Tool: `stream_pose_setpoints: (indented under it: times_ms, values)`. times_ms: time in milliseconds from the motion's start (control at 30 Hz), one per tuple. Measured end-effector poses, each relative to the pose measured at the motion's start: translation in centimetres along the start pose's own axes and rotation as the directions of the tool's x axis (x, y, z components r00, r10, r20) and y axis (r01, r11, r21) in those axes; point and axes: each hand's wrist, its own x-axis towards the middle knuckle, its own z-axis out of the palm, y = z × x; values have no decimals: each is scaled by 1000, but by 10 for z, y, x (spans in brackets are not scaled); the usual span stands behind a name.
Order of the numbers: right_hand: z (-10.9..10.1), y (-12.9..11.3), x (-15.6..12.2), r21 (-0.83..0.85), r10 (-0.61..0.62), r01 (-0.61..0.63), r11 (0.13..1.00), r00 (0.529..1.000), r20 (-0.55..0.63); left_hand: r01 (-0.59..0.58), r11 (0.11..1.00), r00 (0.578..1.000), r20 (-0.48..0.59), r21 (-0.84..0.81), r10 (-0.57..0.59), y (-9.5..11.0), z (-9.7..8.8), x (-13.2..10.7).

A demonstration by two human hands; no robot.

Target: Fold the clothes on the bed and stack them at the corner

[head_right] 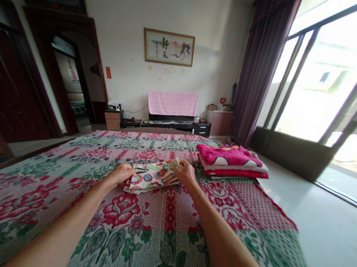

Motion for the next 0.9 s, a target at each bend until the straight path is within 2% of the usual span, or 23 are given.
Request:
stream_pose_setpoints:
  times_ms: [100, 233, 600, 767, 900]
  values:
    - [3, 2, 1, 32, -2, 4, 999, 999, -47, -16, 996, 999, -39, 84, 19, 0, 2, 1]
    - [7, 8, 2, 39, 17, -16, 999, 1000, -16, -13, 993, 998, -56, 115, 20, 0, 4, 1]
    - [12, 22, 10, 129, 54, -61, 990, 997, 57, 7, 1000, 1000, -29, -31, -8, -11, 6, 5]
    - [8, 20, 5, 227, 37, -60, 972, 994, 104, 23, 995, 1000, -15, -98, -25, -12, 5, 4]
    - [5, 18, 3, 338, 105, -149, 929, 984, 144, 40, 987, 999, 5, -154, -40, -15, 6, 4]
